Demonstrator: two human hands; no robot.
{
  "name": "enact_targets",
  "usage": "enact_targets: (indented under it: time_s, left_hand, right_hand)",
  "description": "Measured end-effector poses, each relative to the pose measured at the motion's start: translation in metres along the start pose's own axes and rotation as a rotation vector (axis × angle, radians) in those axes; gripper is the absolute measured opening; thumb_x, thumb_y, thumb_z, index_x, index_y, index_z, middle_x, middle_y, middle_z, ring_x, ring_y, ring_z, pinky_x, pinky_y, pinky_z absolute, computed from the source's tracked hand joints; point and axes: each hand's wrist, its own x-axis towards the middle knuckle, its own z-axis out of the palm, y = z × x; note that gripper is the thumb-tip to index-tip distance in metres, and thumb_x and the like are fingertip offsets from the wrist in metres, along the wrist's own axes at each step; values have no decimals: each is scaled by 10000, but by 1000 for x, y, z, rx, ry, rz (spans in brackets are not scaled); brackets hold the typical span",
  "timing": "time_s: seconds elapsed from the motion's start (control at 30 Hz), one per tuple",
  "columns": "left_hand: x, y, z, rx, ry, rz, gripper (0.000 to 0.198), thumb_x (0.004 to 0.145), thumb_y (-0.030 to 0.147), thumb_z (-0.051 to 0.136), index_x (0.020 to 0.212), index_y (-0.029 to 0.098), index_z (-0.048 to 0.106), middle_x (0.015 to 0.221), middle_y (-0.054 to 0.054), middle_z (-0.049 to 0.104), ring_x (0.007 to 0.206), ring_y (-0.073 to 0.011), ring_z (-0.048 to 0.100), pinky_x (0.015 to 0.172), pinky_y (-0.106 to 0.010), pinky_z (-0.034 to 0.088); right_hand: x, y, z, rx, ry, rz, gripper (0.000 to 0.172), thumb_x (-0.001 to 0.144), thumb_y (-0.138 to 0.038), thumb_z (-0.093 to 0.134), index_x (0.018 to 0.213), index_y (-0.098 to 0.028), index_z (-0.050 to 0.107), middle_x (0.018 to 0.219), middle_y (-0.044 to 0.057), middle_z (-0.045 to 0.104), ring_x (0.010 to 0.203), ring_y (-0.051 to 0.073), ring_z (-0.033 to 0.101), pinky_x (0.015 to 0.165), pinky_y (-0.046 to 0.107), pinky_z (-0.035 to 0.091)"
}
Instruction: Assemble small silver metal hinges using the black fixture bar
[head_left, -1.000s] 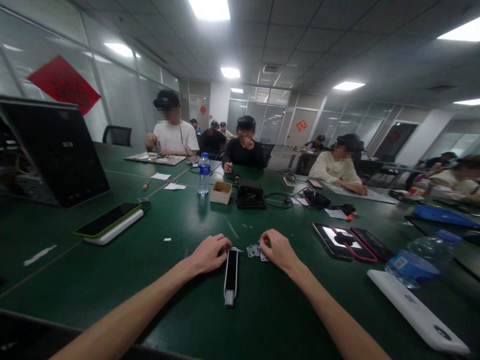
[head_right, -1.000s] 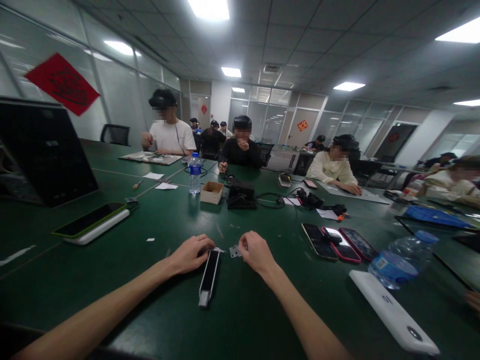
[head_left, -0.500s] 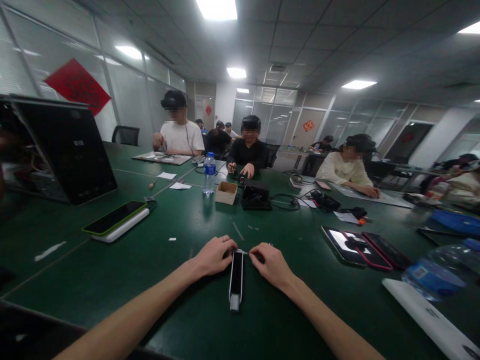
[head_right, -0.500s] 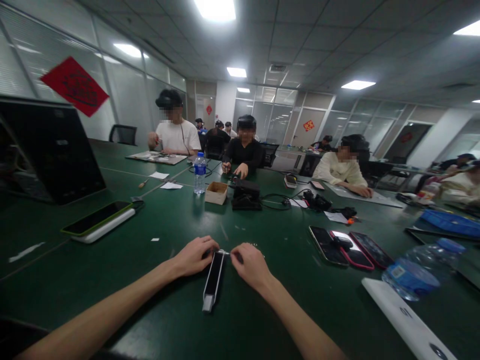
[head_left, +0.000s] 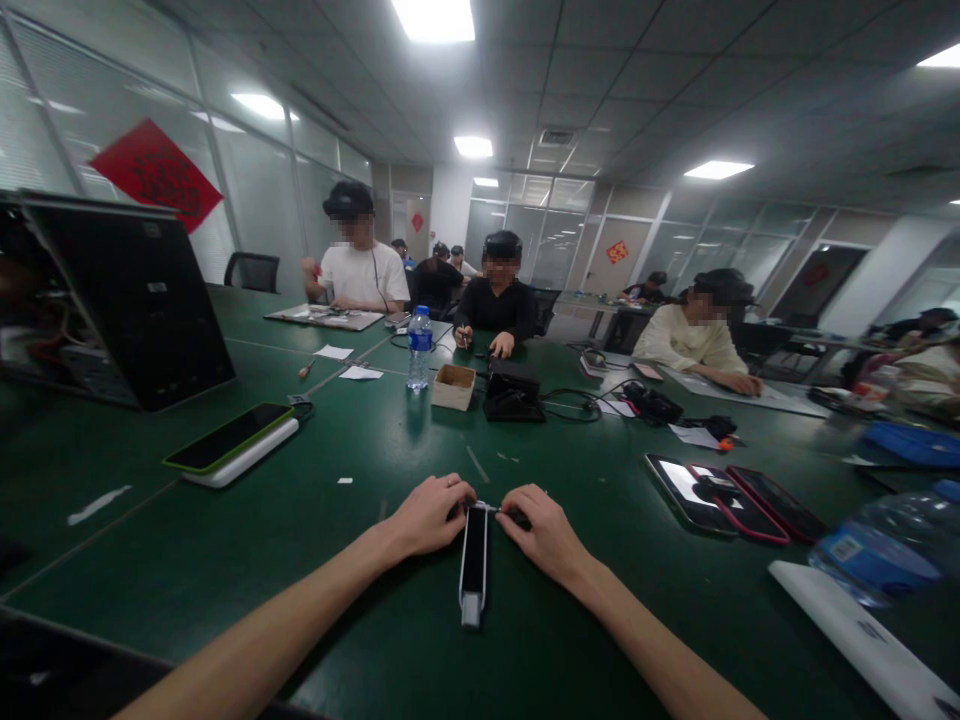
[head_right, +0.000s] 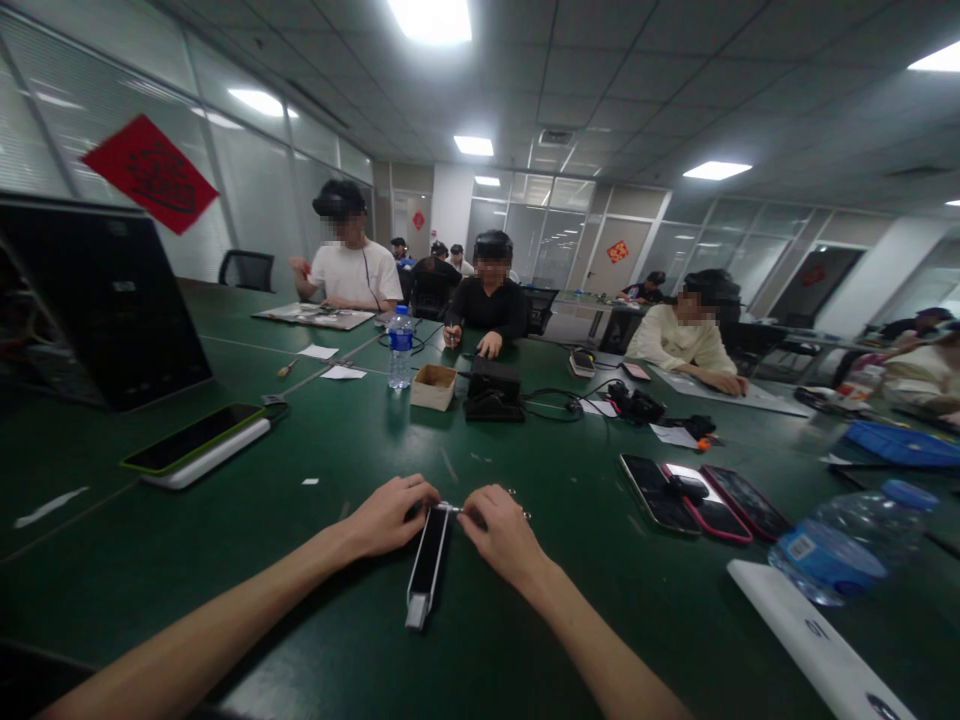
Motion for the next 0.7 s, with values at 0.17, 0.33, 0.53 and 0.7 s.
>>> enact_targets:
  time_s: [0.17, 0.33, 0.53, 0.7]
  left_hand:
    - [0, 4, -5, -1, -17, -17, 211, 827, 140, 460, 979, 177, 601, 951, -46, 604, 797, -170, 569, 731, -286, 438]
    - [0, -1, 2, -11, 8, 5, 217, 825, 137, 454, 977, 176, 604, 957, -53, 602, 811, -169, 568, 749, -285, 437]
    - [1, -2, 7, -12, 25, 23, 223, 824, 137, 454, 993, 173, 595, 952, -51, 596, 811, -170, 569, 753, -286, 437]
    - [1, -2, 6, -14, 21, 23, 229, 820, 123, 455, 993, 173, 596, 961, -54, 601, 821, -173, 572, 767, -290, 438]
  right_hand:
    - [0, -2, -2, 66, -27, 34, 73, 828, -152, 577, 881, -184, 616, 859, 36, 646, 774, 164, 584, 697, 296, 492]
    - [1, -2, 1, 25, -30, 28, 84, 842, -178, 578, 910, -194, 623, 891, 43, 661, 825, 178, 597, 743, 318, 482]
    - [4, -5, 6, -17, -19, -40, 85, 854, -190, 574, 924, -201, 620, 899, 41, 663, 854, 182, 592, 766, 322, 455]
    - [5, -1, -12, -85, -57, -117, 147, 846, -232, 594, 982, -180, 612, 941, 66, 660, 902, 200, 571, 775, 326, 430]
